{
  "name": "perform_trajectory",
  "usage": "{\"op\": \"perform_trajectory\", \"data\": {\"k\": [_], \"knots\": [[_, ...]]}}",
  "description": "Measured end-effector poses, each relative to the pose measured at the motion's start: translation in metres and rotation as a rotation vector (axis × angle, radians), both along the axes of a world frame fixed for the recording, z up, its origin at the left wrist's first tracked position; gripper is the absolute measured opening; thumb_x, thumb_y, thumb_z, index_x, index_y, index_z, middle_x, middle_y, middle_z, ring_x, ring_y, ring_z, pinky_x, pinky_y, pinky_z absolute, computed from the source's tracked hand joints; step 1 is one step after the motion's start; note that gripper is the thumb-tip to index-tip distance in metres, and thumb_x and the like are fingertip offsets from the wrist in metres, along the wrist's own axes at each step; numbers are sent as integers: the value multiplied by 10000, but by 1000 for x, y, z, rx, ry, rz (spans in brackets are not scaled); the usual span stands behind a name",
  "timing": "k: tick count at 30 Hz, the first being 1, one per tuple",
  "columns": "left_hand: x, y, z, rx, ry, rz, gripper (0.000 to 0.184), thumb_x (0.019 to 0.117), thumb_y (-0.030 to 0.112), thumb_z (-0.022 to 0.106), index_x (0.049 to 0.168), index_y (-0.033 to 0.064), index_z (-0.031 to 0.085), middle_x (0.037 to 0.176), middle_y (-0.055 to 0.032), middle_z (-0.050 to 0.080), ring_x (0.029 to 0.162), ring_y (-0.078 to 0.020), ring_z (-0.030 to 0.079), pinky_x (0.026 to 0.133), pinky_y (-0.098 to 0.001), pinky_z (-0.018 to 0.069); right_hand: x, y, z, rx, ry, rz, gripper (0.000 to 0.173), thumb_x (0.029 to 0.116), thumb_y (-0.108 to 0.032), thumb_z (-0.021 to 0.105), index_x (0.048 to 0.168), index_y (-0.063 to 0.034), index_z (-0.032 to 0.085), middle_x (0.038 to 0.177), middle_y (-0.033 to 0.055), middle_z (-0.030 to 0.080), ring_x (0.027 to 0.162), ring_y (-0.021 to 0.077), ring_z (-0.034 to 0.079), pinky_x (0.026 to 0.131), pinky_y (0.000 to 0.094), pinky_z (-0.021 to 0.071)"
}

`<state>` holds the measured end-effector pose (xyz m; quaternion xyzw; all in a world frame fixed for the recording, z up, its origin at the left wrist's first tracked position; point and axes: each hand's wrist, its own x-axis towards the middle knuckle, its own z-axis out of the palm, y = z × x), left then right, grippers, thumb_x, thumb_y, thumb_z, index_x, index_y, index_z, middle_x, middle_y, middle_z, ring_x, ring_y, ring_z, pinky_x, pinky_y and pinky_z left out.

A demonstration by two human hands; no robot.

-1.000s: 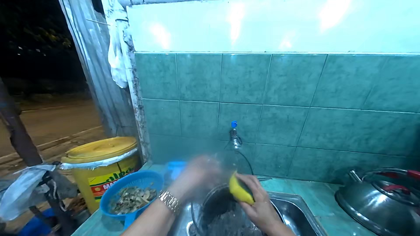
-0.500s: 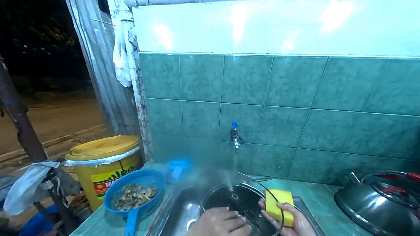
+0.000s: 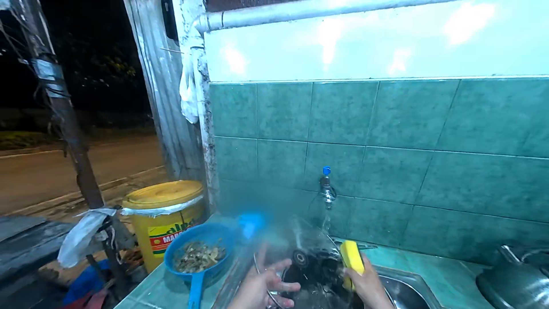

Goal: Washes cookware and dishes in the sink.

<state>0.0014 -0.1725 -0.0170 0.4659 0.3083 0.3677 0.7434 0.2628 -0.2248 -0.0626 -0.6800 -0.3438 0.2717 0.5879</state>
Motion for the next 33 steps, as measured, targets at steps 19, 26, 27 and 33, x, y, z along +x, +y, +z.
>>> {"op": "perform_trajectory", "data": {"k": [19,26,27,33], "knots": [[23,-7,14,90,218,-67,897,923,-97,451,1650,247,55,1336,-189,629,829,-323,743,613,-466,628,-71,85,31,117,-494,419,542,1029,-61,451,1570,-94,421,1616,246,352,1491,354,378,1223,481,336],[8,-2,5,38,105,-50,862,948,-81,402,1646,259,26,1304,-214,654,820,-378,749,606,-480,635,-43,87,40,-251,-645,464,639,1046,-448,534,1629,-311,312,1708,229,99,1561,472,121,1210,693,177],[6,1,3,8,75,-24,836,967,-68,401,1646,266,43,1300,-219,656,814,-386,746,595,-481,628,-41,82,48,-237,-604,516,696,1012,-530,564,1626,-313,320,1707,239,82,1562,465,127,1223,648,213],[-31,32,-4,-43,-19,-37,534,1116,177,261,1631,277,165,1279,-214,679,887,-378,749,607,-430,620,12,52,39,-91,-209,211,639,1028,-340,631,1550,-38,420,1440,246,548,1286,343,575,1086,501,462]]}}
